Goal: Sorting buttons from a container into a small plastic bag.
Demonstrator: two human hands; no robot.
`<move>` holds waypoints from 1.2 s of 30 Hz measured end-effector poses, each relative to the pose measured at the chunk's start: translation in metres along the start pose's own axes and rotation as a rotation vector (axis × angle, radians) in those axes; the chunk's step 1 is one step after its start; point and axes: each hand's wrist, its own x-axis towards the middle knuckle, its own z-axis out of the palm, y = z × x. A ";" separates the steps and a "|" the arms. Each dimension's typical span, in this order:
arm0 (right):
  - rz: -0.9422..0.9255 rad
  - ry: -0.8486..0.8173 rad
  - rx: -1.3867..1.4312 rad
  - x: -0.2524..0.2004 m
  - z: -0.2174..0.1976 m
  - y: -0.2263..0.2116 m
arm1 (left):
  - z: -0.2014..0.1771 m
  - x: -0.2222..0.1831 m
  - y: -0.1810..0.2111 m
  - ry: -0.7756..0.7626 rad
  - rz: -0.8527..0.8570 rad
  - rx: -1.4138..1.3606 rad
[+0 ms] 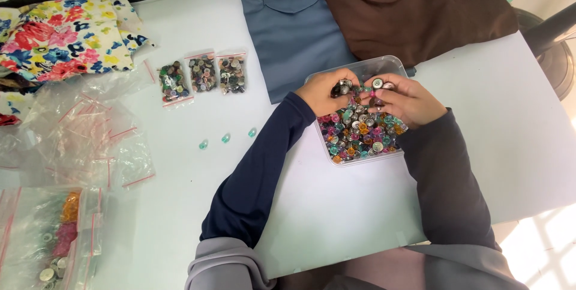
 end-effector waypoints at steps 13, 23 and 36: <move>-0.046 -0.053 -0.205 -0.002 0.001 -0.002 | 0.008 0.000 0.003 -0.029 0.035 -0.072; -0.185 0.124 -0.365 0.001 0.005 0.011 | 0.054 -0.005 -0.004 -0.003 -0.117 0.779; -0.778 0.601 -1.176 0.006 0.036 0.029 | -0.010 -0.063 0.053 0.620 0.313 0.500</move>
